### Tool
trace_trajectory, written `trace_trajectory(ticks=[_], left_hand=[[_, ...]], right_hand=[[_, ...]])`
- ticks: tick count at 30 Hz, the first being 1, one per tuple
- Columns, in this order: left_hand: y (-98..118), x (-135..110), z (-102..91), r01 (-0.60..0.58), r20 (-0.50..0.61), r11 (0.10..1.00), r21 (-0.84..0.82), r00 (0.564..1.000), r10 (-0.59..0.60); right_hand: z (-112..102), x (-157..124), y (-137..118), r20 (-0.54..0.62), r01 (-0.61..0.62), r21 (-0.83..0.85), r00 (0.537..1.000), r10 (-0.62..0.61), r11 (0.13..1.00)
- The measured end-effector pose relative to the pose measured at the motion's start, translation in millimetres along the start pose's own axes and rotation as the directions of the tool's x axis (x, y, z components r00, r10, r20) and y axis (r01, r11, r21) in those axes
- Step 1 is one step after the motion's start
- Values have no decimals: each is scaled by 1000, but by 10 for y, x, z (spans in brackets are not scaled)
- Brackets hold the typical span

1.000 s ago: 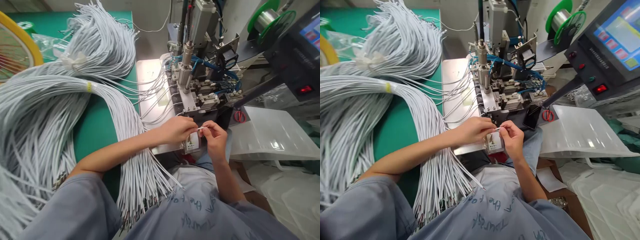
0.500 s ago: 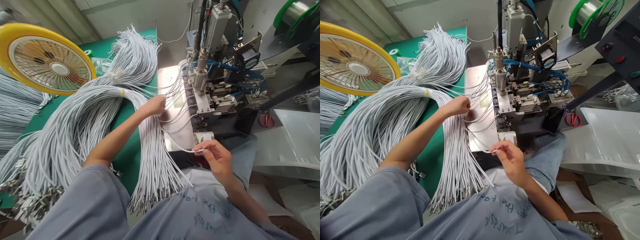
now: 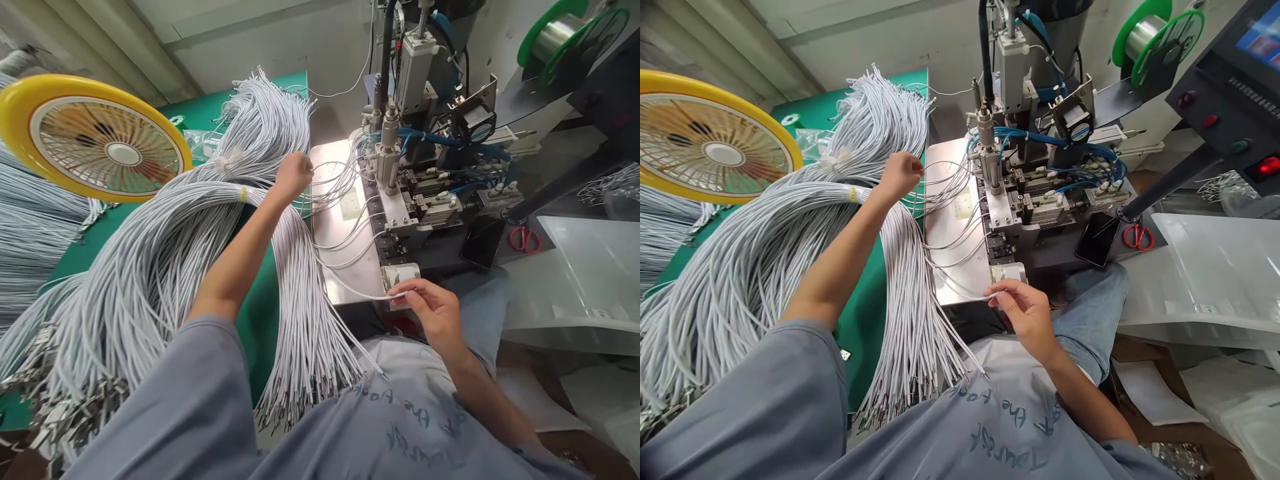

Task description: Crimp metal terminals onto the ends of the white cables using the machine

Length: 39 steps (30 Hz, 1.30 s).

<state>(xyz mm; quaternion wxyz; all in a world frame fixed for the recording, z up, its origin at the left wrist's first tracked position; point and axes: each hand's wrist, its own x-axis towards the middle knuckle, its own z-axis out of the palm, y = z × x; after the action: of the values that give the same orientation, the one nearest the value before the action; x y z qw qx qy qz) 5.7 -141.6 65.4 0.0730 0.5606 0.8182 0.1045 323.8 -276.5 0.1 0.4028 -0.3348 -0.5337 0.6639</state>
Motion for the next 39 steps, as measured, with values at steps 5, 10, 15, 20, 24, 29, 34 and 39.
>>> trace_trajectory(ticks=[5, 10, 15, 20, 24, 29, 34, 39], left_hand=[[503, -736, 249, -318, -240, 934, -162, 931, 276], [899, -1406, 598, -623, -103, 530, -575, 699, 708], [918, -1398, 696, -556, -127, 435, -709, 706, 696], [871, -1388, 734, -510, -63, 447, -735, 708, 704], [842, -1391, 815, -513, -39, 447, -733, 688, 725], [802, -1354, 901, -600, -85, 465, -651, 666, 741], [812, -1377, 895, -643, -148, 449, -620, 658, 738], [838, -1412, 852, -625, -173, 442, -644, 681, 712]], right_hand=[[-146, 227, 91, -183, 18, -1, 983, -18, 1000], [-248, 426, 63, -238, 14, -51, 971, -26, 999], [-327, 528, -10, -68, -37, 57, 997, 41, 998], [-361, 616, -88, 3, 83, -152, 997, -83, 985], [-333, 635, -123, -30, 107, -254, 993, -118, 961], [-351, 632, -193, -53, 60, -369, 995, -86, 927], [-292, 613, -127, -133, 73, -377, 982, -131, 923], [-136, 552, 34, -312, 91, -333, 928, -201, 938]])
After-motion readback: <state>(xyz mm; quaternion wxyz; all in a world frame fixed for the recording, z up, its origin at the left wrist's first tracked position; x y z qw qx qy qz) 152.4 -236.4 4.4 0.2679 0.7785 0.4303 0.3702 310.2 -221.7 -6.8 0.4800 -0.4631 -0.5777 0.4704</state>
